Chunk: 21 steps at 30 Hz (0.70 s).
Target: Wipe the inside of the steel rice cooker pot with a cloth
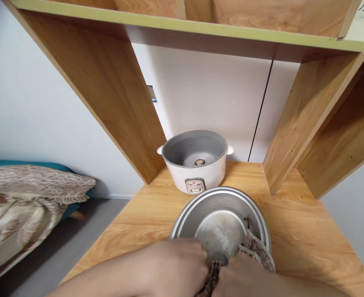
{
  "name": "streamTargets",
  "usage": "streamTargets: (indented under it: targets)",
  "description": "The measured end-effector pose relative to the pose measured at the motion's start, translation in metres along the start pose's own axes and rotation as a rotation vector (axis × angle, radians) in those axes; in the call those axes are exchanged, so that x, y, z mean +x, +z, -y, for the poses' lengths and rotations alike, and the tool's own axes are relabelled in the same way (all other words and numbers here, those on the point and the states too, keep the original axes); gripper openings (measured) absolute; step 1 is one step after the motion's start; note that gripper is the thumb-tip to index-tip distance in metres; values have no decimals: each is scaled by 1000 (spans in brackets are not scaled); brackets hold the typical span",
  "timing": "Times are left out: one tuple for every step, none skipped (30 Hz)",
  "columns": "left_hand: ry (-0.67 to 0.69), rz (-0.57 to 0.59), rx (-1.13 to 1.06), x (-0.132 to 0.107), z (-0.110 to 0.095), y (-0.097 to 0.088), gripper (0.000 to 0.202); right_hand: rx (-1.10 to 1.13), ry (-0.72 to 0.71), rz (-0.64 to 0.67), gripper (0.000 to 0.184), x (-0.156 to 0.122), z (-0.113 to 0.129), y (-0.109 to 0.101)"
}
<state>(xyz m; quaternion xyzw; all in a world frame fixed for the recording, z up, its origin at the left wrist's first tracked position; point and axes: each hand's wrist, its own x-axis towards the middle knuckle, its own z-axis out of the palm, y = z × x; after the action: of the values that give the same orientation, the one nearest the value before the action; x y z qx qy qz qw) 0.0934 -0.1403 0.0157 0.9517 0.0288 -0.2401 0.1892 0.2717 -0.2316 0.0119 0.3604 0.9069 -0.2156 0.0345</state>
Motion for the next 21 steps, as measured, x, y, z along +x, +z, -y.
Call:
streamTargets:
  targets:
    - [-9,17,11,-1,-1,-2,61,-5,22,14,33,1,1,-1]
    - [-19,35,18,-1,-2,-3,58,-6,27,31,35,2,1,-2]
    - [-30,55,24,-2,-3,-6,56,-5,22,47,35,2,1,-3]
    - [-41,70,28,-3,-4,-8,55,-1,8,69,34,3,1,-5]
    - [-46,81,28,-3,-6,-10,56,5,-11,92,31,4,0,-6]
    - [-49,92,26,-4,-7,-11,56,14,-30,112,27,5,-2,-7]
    - [-52,96,23,-4,-7,-12,57,26,-46,132,24,5,-4,-8]
    - [-53,101,18,-3,-8,-13,56,41,-58,154,22,5,-6,-8]
    - [-55,104,17,-3,-8,-13,56,50,-60,177,22,6,-7,-8]
    - [-52,109,14,-2,-7,-12,56,55,-53,205,22,6,-9,-7]
    - [-49,110,14,-2,-7,-11,56,55,-38,235,22,5,-11,-6]
    - [-45,103,16,-1,-6,-9,56,52,-22,256,23,5,-12,-5]
    - [-37,95,17,-1,-5,-8,54,52,-12,265,23,4,-13,-5]
    - [-31,90,21,0,-4,-6,52,56,-9,259,23,3,-14,-4]
    - [-24,85,25,0,-2,-4,49,65,-15,242,23,3,-13,-4]
    - [-17,85,29,0,-1,-3,45,80,-28,223,22,2,-13,-5]
    - [-13,86,35,1,0,-1,42,96,-40,204,22,1,-12,-6]
    - [-6,85,40,1,1,0,40,111,-48,188,21,0,-10,-8]
    - [1,80,43,1,2,1,39,124,-53,173,21,-1,-9,-9]
    - [9,70,44,1,3,2,37,133,-58,154,20,-1,-7,-11]
    - [15,58,42,1,3,2,36,141,-65,136,20,-2,-6,-13]
